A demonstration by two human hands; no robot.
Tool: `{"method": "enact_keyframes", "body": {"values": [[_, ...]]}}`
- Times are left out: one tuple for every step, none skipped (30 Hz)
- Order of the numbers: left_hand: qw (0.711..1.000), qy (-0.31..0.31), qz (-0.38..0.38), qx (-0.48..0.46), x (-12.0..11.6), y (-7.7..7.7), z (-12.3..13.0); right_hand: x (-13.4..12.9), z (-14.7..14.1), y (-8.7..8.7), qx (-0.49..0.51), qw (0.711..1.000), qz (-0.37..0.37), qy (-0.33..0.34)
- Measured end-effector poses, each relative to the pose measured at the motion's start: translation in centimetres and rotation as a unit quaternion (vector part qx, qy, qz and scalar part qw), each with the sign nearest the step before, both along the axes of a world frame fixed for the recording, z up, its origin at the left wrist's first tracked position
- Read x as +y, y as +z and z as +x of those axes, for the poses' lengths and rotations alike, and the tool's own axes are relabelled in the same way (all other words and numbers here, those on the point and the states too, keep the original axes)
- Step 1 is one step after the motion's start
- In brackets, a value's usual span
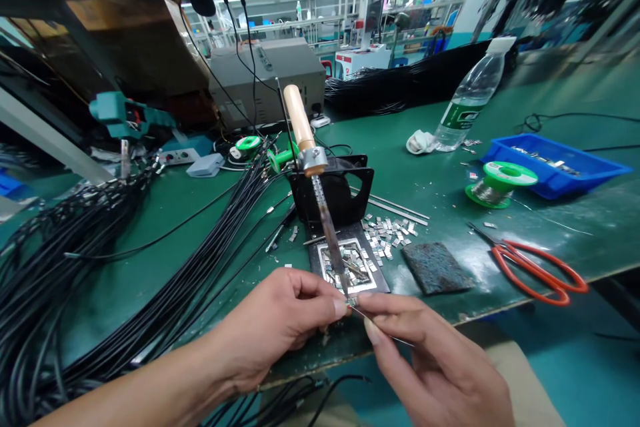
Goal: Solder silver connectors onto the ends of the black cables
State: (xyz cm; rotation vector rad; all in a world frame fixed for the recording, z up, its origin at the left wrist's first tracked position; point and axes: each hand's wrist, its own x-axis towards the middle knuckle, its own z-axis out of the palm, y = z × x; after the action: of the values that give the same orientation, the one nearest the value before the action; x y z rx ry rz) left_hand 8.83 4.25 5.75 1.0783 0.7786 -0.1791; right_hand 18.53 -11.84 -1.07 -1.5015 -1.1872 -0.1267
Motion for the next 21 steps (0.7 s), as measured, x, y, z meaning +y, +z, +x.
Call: {"method": "enact_keyframes", "body": {"values": [[1.0,-0.001,0.005,0.0,0.0,0.04,0.01,0.0,0.04,0.04,-0.002,1.0,0.0,-0.001],[1.0,-0.002,0.01,0.0,0.0,0.06,0.02,-0.01,0.09,0.07,-0.004,1.0,0.001,-0.001],[1.0,-0.002,0.015,-0.001,0.0,0.06,0.04,-0.02,0.14,0.09,-0.005,1.0,0.001,0.0],[1.0,-0.003,0.019,-0.001,0.0,0.05,0.07,-0.02,0.19,0.12,-0.004,1.0,0.001,0.0],[1.0,-0.003,0.022,-0.002,0.01,0.03,0.09,-0.01,0.23,0.16,-0.006,1.0,0.001,0.002],[1.0,-0.003,0.023,-0.003,0.01,0.0,0.1,0.0,0.26,0.21,-0.01,1.0,0.003,0.003],[1.0,-0.004,0.023,-0.003,0.01,-0.04,0.11,0.04,0.28,0.27,-0.012,1.0,0.0,0.003],[1.0,-0.005,0.022,-0.003,0.02,-0.07,0.11,0.08,0.29,0.35,-0.015,1.0,-0.001,0.003],[1.0,-0.005,0.022,-0.002,0.03,-0.09,0.11,0.14,0.29,0.42,-0.016,1.0,-0.002,0.003],[1.0,-0.005,0.022,-0.002,0.04,-0.11,0.1,0.21,0.29,0.5,-0.017,1.0,-0.004,0.004],[1.0,-0.005,0.023,-0.002,0.05,-0.12,0.09,0.27,0.29,0.57,-0.018,1.0,-0.007,0.005],[1.0,-0.006,0.024,-0.004,0.06,-0.12,0.09,0.32,0.3,0.62,-0.018,1.0,-0.01,0.003],[1.0,-0.007,0.027,-0.005,0.07,-0.11,0.09,0.36,0.31,0.65,-0.02,1.0,-0.011,0.003],[0.999,-0.009,0.03,-0.006,0.07,-0.1,0.1,0.36,0.34,0.66,-0.022,1.0,-0.012,0.003],[0.999,-0.012,0.032,-0.007,0.06,-0.09,0.1,0.34,0.36,0.64,-0.024,1.0,-0.013,0.001],[0.999,-0.015,0.033,-0.008,0.05,-0.08,0.09,0.31,0.39,0.62,-0.025,1.0,-0.01,0.001],[0.999,-0.017,0.033,-0.009,0.04,-0.08,0.08,0.26,0.41,0.59,-0.025,1.0,-0.007,0.001],[0.999,-0.017,0.031,-0.009,0.03,-0.09,0.05,0.22,0.42,0.57,-0.023,1.0,-0.009,0.002],[0.999,-0.018,0.028,-0.008,0.03,-0.11,0.02,0.18,0.42,0.56,-0.023,1.0,-0.009,0.003],[0.999,-0.019,0.027,-0.007,0.04,-0.14,-0.01,0.17,0.4,0.56,-0.023,1.0,-0.01,0.003],[0.999,-0.019,0.028,-0.006,0.07,-0.18,-0.05,0.17,0.37,0.58,-0.023,1.0,-0.012,0.004]]}}
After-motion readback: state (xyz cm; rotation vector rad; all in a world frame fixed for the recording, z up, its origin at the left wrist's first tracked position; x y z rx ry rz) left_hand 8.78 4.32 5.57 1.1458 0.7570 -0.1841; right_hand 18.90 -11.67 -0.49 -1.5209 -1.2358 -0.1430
